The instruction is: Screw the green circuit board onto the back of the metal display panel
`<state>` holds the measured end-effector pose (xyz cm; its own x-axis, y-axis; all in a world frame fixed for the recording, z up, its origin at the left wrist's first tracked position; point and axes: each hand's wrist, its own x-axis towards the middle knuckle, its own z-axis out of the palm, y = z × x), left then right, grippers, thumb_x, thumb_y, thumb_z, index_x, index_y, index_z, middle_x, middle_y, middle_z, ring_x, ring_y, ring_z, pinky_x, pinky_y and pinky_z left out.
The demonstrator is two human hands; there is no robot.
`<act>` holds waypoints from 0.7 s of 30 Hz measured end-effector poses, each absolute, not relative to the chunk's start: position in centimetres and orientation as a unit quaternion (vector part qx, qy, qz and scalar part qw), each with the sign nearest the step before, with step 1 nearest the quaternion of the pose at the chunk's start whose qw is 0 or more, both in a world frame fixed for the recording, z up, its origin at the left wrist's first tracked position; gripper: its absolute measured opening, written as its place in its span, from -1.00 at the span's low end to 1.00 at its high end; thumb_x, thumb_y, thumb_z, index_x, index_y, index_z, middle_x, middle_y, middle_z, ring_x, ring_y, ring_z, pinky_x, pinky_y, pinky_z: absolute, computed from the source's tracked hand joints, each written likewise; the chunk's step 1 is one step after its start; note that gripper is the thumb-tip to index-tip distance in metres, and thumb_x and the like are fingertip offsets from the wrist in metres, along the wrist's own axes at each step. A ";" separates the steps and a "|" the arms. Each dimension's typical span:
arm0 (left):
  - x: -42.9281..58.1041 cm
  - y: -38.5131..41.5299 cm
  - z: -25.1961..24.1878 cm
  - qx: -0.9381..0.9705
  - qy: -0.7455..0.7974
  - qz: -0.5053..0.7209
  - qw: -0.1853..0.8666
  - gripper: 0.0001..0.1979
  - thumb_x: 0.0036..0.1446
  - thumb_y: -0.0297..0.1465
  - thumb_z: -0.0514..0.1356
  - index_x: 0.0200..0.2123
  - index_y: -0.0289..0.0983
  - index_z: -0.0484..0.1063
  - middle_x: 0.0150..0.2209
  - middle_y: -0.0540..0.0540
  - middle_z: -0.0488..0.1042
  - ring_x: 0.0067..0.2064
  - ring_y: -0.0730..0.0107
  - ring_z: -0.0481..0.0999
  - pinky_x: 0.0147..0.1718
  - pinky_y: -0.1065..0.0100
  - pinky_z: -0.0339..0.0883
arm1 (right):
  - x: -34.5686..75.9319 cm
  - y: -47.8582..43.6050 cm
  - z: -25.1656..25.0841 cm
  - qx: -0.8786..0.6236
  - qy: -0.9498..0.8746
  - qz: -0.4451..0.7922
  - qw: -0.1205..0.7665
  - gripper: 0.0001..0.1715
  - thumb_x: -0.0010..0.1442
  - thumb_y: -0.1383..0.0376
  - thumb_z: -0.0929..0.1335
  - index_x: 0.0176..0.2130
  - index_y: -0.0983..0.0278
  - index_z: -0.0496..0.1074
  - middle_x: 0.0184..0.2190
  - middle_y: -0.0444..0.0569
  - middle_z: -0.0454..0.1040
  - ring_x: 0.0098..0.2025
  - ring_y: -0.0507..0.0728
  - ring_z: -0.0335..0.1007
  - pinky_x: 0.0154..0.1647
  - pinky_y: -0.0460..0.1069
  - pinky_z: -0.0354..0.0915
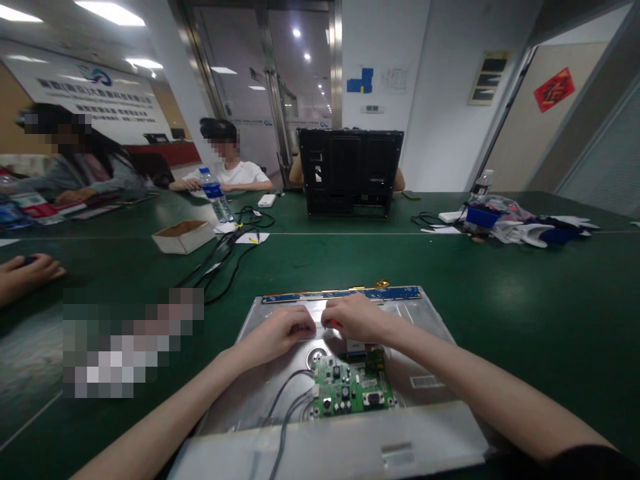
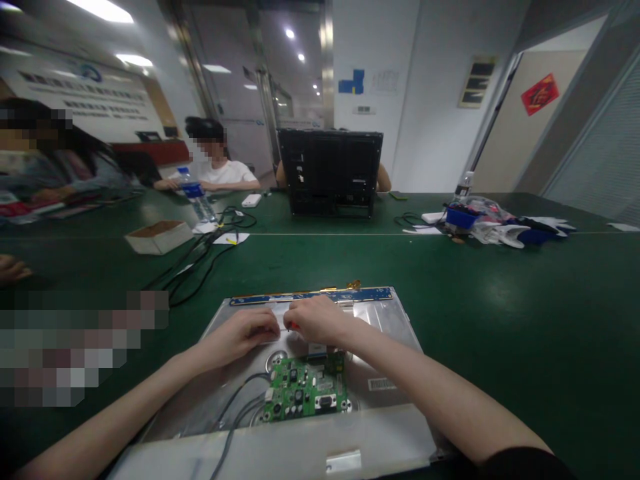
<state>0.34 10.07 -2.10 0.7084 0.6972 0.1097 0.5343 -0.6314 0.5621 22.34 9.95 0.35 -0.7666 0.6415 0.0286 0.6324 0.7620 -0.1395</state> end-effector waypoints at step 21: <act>-0.1 7.7 1.1 0.907 0.335 0.111 0.230 -0.83 0.11 -0.39 0.21 -0.19 -0.25 0.45 -0.20 -0.10 0.49 -0.19 0.21 0.46 -0.21 0.26 0.29 | 32.4 3.6 -0.6 -0.385 -0.919 -0.038 0.074 -0.56 0.15 0.44 0.36 0.05 0.28 0.41 -0.12 0.05 0.55 -0.39 0.07 0.44 -0.49 -0.09 0.09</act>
<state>-0.08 7.72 1.06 0.7506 0.6591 0.0463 0.5574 -0.6692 0.4914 32.38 3.64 -0.62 -0.6924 0.7024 0.1649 0.7136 0.7005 0.0124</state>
